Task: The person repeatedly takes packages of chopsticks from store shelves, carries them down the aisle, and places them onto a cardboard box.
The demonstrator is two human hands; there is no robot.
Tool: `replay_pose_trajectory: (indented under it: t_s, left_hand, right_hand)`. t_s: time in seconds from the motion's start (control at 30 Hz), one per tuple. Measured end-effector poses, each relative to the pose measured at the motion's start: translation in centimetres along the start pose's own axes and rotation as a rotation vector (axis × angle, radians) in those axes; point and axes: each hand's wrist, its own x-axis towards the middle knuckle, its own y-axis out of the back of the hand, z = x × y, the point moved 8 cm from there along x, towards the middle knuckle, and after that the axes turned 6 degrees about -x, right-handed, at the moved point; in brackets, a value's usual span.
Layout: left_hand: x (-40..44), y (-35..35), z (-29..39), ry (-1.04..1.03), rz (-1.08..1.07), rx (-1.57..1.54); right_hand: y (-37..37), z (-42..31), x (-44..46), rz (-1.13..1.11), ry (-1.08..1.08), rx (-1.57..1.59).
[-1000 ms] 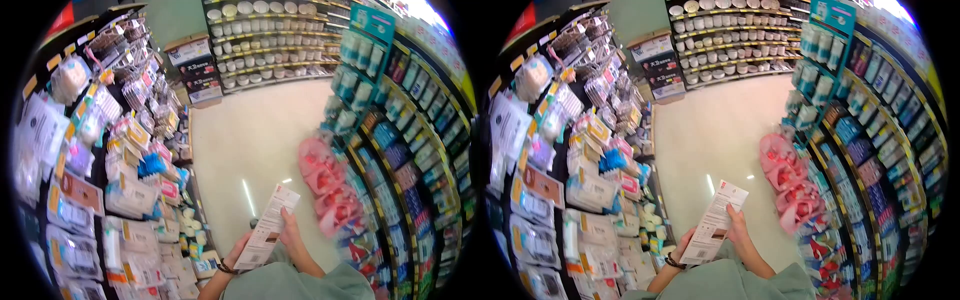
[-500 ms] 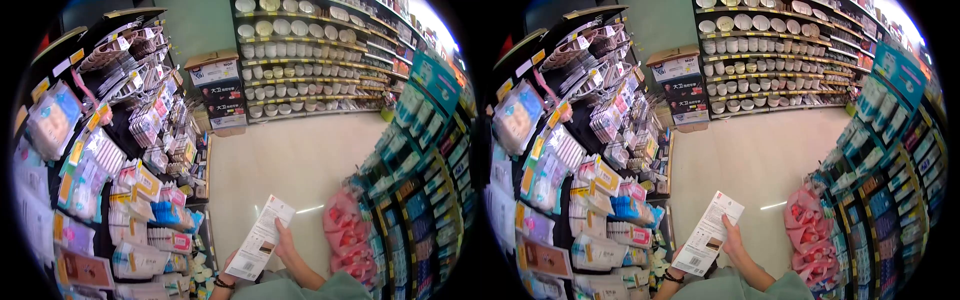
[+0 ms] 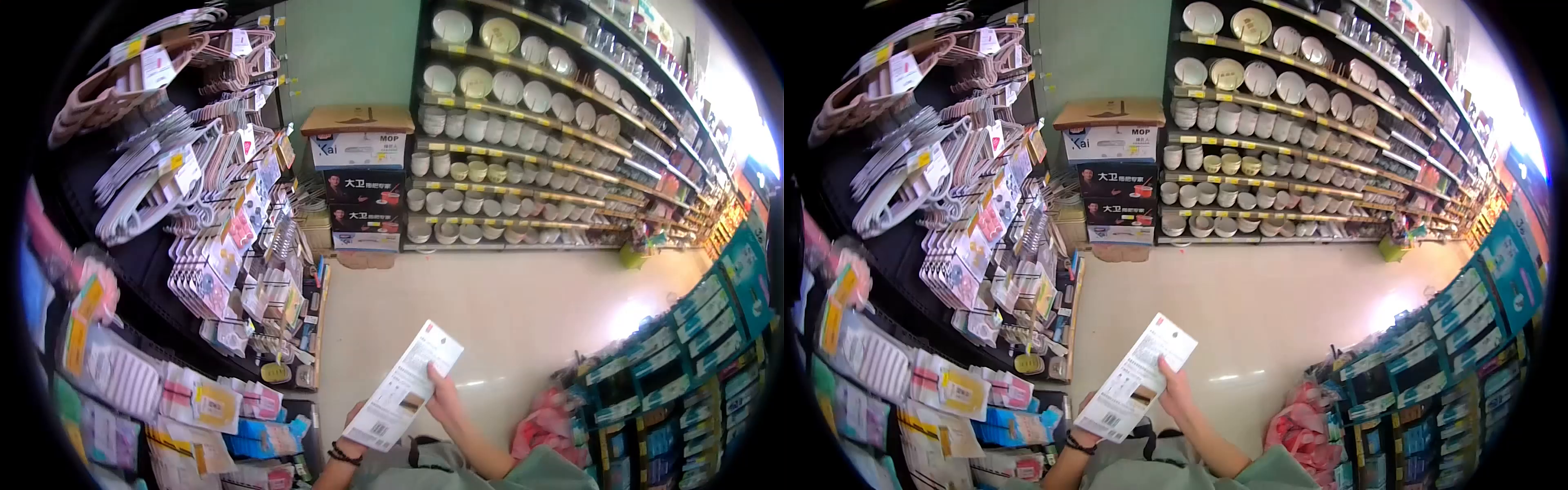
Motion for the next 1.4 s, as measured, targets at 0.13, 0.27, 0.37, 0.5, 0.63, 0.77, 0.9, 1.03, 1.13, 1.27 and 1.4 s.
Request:
replay_pose_trajectory:
  t_s: [0.13, 0.27, 0.37, 0.5, 0.63, 0.77, 0.9, 1.03, 1.13, 1.27, 1.4]
  left_hand:
    - [6.0, 3.2, 7.5, -0.146, 0.156, 0.200]
    - [11.8, 2.7, 13.4, -0.153, 0.177, 0.170]
    - [16.7, 0.7, 18.4, -0.121, 0.144, 0.092]
    - [25.3, -5.7, 27.3, -0.244, 0.160, 0.167]
    - [33.4, -9.5, 39.1, -0.350, 0.383, 0.855]
    - [41.0, -18.7, 48.2, -0.771, 0.436, 1.262]
    - [46.5, -25.7, 56.3, -1.181, 0.571, 1.731]
    - [52.3, -33.6, 62.5, -1.520, 0.743, 2.212]
    - [58.2, -35.9, 69.7, -1.611, 0.734, 2.211]
    - [66.3, -38.6, 80.3, -1.559, 0.841, 2.227]
    - [74.3, -41.6, 90.7, -1.494, 1.035, 2.268]
  right_hand:
    - [-2.8, -2.0, 8.6, -0.001, 0.038, -0.029]
    - [-4.8, -1.5, 18.5, -0.057, -0.062, 0.008]
    - [-7.2, -1.7, 26.4, -0.044, -0.131, -0.015]
    - [-11.2, -2.8, 39.4, -0.144, -0.155, 0.031]
    - [-16.4, -3.8, 53.8, -0.317, -0.148, -0.077]
    - [-26.1, -9.6, 60.6, -0.304, 0.058, -0.277]
    - [-31.9, -11.1, 66.3, -0.414, 0.033, -0.324]
    - [-37.2, -14.3, 73.7, -0.463, 0.083, -0.481]
    - [-40.8, -16.3, 81.1, -0.478, 0.129, -0.569]
    - [-45.3, -17.6, 93.6, -0.426, 0.105, -0.548]
    - [-49.9, -18.4, 106.0, -0.460, 0.004, -0.485]
